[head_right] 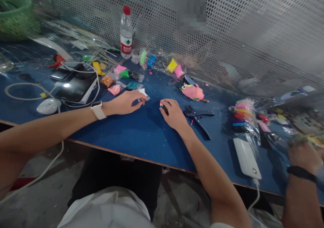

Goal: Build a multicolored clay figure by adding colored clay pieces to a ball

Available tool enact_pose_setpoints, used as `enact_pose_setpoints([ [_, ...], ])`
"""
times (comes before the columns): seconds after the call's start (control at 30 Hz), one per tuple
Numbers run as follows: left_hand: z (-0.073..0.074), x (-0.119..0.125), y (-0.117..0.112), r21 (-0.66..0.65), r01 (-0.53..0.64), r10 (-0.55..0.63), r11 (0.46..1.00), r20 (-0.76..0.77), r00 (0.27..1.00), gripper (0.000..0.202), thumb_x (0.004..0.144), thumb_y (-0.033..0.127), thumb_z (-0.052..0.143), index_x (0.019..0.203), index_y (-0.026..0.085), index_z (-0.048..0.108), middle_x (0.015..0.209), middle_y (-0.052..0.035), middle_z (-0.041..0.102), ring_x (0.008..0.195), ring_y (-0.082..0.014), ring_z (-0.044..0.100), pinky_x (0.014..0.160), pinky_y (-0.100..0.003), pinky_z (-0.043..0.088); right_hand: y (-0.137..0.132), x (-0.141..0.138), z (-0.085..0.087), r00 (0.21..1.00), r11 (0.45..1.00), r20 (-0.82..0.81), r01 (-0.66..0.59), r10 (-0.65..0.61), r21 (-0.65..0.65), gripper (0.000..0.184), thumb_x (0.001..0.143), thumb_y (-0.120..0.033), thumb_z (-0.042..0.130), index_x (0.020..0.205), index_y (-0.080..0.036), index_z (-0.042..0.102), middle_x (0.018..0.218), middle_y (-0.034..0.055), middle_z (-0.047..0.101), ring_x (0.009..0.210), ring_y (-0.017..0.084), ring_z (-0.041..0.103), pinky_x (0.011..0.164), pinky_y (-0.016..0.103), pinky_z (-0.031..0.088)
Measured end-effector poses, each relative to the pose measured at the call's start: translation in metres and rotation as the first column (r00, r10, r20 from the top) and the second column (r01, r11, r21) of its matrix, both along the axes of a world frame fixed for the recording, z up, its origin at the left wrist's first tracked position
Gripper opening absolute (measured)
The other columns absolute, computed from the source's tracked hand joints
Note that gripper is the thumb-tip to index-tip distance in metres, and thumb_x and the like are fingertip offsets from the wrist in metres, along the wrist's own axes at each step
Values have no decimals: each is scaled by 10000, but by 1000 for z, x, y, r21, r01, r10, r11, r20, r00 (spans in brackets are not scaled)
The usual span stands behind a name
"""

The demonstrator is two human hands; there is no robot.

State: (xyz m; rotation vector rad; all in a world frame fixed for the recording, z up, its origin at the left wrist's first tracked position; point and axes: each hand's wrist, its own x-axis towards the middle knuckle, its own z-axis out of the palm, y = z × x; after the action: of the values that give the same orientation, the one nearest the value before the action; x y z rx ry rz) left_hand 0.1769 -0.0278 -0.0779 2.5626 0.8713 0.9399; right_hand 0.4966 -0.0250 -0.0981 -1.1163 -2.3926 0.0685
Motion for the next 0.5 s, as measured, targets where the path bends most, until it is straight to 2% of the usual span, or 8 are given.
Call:
enact_pose_setpoints([
  [0.13, 0, 0, 0, -1, 3, -3, 1000, -9, 1000, 300, 1124, 242, 519, 1321, 188, 740, 1112, -114, 845, 1031, -245, 816, 941, -398, 639, 0, 0, 3, 1000, 1000, 0, -21, 21, -15, 358, 1172, -360, 545, 1430, -255, 769, 1450, 182, 788, 1382, 381, 717, 1235, 687, 582],
  [0.3, 0, 0, 0, 2, -3, 3, 1000, -10, 1000, 304, 1128, 256, 518, 1313, 186, 749, 1106, -111, 842, 1020, -241, 816, 939, -395, 639, 0, 0, 2, 1000, 999, 12, 23, -23, -26, 443, 1165, -348, 532, 1567, -265, 699, 1465, 181, 751, 1374, 391, 699, 1234, 690, 569],
  [0.5, 1, -1, 1, -9, 0, -1, 1000, -21, 1000, 323, 1140, 274, 507, 1322, 173, 754, 1128, -127, 847, 1014, -250, 816, 923, -402, 639, 0, 0, -1, 1000, 1000, 4, 13, -13, -12, 340, 1168, -348, 551, 1407, -268, 778, 1414, 168, 754, 1334, 371, 711, 1223, 658, 581],
])
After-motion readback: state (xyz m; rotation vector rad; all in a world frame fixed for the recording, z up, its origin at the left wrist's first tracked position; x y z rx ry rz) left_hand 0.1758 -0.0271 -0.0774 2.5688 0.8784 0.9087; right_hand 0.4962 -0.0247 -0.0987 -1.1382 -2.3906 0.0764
